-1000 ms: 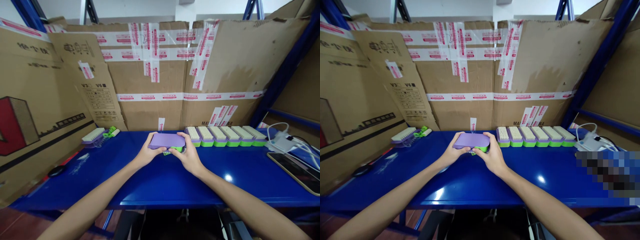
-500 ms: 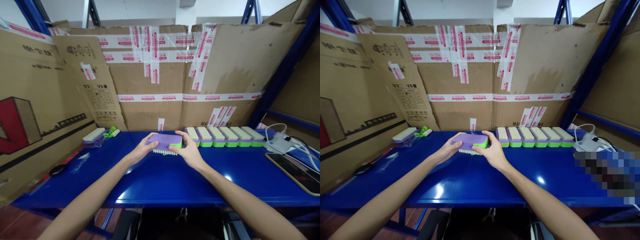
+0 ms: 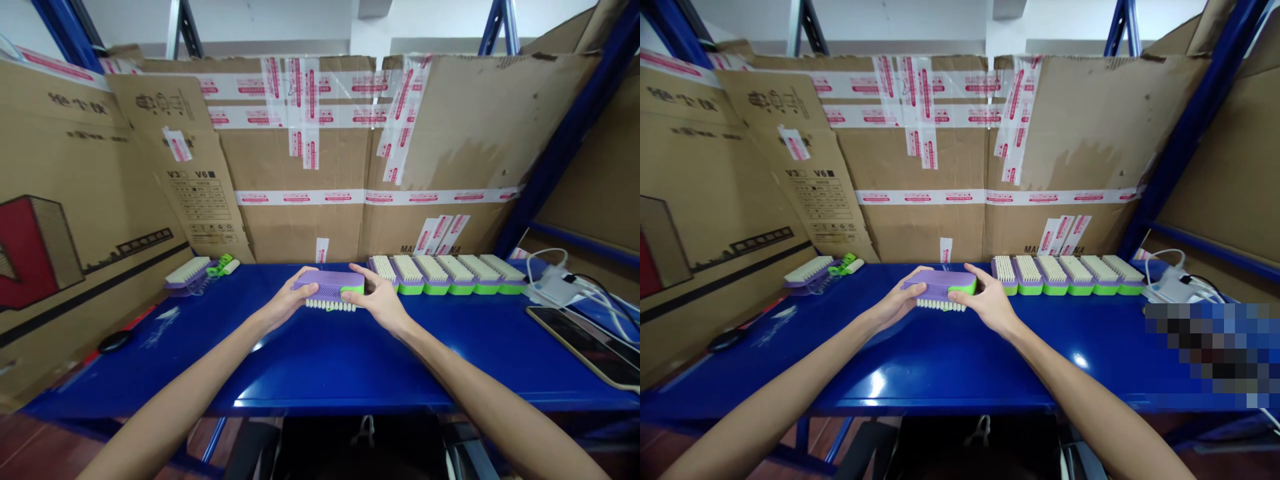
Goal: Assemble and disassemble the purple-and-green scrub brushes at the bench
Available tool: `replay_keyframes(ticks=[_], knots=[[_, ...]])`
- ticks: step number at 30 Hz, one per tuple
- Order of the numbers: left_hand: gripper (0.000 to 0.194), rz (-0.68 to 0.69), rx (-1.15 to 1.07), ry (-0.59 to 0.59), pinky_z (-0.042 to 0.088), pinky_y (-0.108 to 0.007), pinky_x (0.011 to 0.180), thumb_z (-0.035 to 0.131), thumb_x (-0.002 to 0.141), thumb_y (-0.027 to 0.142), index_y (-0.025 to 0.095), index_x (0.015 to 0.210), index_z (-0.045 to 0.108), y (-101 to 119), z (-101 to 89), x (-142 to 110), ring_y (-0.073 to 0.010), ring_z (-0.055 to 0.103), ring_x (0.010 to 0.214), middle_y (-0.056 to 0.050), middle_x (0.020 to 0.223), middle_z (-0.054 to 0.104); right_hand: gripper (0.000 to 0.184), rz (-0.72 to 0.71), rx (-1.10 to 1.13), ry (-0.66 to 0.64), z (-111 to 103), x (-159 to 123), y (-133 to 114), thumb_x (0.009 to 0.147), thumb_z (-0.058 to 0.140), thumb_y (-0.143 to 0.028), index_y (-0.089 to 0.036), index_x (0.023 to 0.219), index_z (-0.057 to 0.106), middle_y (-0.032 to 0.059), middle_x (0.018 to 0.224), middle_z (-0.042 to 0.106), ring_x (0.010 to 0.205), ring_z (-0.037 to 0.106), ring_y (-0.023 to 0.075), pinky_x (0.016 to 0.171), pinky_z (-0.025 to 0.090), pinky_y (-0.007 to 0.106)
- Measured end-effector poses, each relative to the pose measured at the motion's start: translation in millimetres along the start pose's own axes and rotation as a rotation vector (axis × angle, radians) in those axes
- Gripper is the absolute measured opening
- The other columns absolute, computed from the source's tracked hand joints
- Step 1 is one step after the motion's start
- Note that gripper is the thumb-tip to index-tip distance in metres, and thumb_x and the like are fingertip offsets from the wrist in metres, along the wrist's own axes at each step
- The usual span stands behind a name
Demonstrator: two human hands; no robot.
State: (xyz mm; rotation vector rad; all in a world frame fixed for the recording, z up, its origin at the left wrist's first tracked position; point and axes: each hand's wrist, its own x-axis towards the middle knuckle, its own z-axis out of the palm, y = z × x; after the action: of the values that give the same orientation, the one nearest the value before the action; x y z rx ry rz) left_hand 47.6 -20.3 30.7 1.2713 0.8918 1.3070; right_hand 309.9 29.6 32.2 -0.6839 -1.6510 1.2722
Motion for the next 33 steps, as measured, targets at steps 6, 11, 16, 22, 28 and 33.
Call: replay_keyframes(ticks=[6, 11, 16, 22, 28, 33], knots=[[0.062, -0.014, -0.005, 0.015, 0.059, -0.032, 0.088, 0.101, 0.081, 0.055, 0.023, 0.124, 0.069, 1.0, 1.8, -0.8, -0.0232, 0.077, 0.102, -0.006, 0.114, 0.079, 0.093, 0.032, 0.025, -0.022, -4.0, -0.5, -3.0, 0.072, 0.105, -0.054, -0.028, 0.155, 0.071, 0.0106, 0.143, 0.083, 0.136, 0.077, 0.0374, 0.124, 0.057, 0.065], [0.060, -0.034, -0.006, -0.027, 0.063, -0.035, 0.088, 0.099, 0.085, 0.053, 0.023, 0.125, 0.066, 4.0, 4.1, -2.7, -0.0241, 0.078, 0.104, -0.008, 0.119, 0.078, 0.085, 0.012, -0.025, -0.069, -7.8, 0.9, -2.3, 0.079, 0.101, -0.057, -0.029, 0.154, 0.071, 0.0107, 0.139, 0.083, 0.132, 0.078, 0.0362, 0.120, 0.060, 0.065], [0.063, -0.018, -0.091, -0.052, 0.070, -0.049, 0.087, 0.091, 0.093, 0.055, 0.027, 0.141, 0.060, -2.5, 8.6, 2.2, -0.0324, 0.080, 0.113, -0.015, 0.143, 0.074, 0.085, -0.108, -0.194, 0.015, -3.7, -2.5, -0.3, 0.084, 0.095, -0.058, -0.025, 0.157, 0.065, 0.0141, 0.144, 0.079, 0.131, 0.076, 0.0370, 0.120, 0.058, 0.062], [0.054, -0.170, -0.244, -0.080, 0.070, -0.047, 0.089, 0.082, 0.098, 0.055, 0.015, 0.133, 0.076, -3.4, -8.1, 10.8, -0.0362, 0.081, 0.111, -0.023, 0.129, 0.082, 0.087, -0.471, -0.612, -0.040, 0.1, -15.8, -7.7, 0.096, 0.089, -0.048, -0.033, 0.171, 0.048, 0.0147, 0.162, 0.065, 0.149, 0.065, 0.0395, 0.126, 0.054, 0.062], [0.062, -0.167, -0.155, 0.018, 0.068, -0.034, 0.088, 0.096, 0.089, 0.051, 0.013, 0.134, 0.077, 3.2, -7.3, 5.9, -0.0287, 0.081, 0.107, -0.020, 0.127, 0.083, 0.097, -0.644, -0.786, -0.154, -4.8, -15.7, -4.6, 0.103, 0.084, -0.043, -0.036, 0.181, 0.026, 0.0164, 0.169, 0.060, 0.150, 0.064, 0.0411, 0.120, 0.058, 0.067], [0.066, -0.112, -0.116, 0.115, 0.069, -0.030, 0.080, 0.104, 0.081, 0.053, 0.011, 0.124, 0.078, -7.1, 15.9, 2.5, -0.0232, 0.080, 0.093, -0.018, 0.113, 0.084, 0.099, -0.672, -0.809, -0.131, -0.9, -17.5, -1.1, 0.106, 0.081, -0.042, -0.038, 0.183, 0.019, 0.0157, 0.170, 0.059, 0.152, 0.063, 0.0401, 0.122, 0.058, 0.066]])
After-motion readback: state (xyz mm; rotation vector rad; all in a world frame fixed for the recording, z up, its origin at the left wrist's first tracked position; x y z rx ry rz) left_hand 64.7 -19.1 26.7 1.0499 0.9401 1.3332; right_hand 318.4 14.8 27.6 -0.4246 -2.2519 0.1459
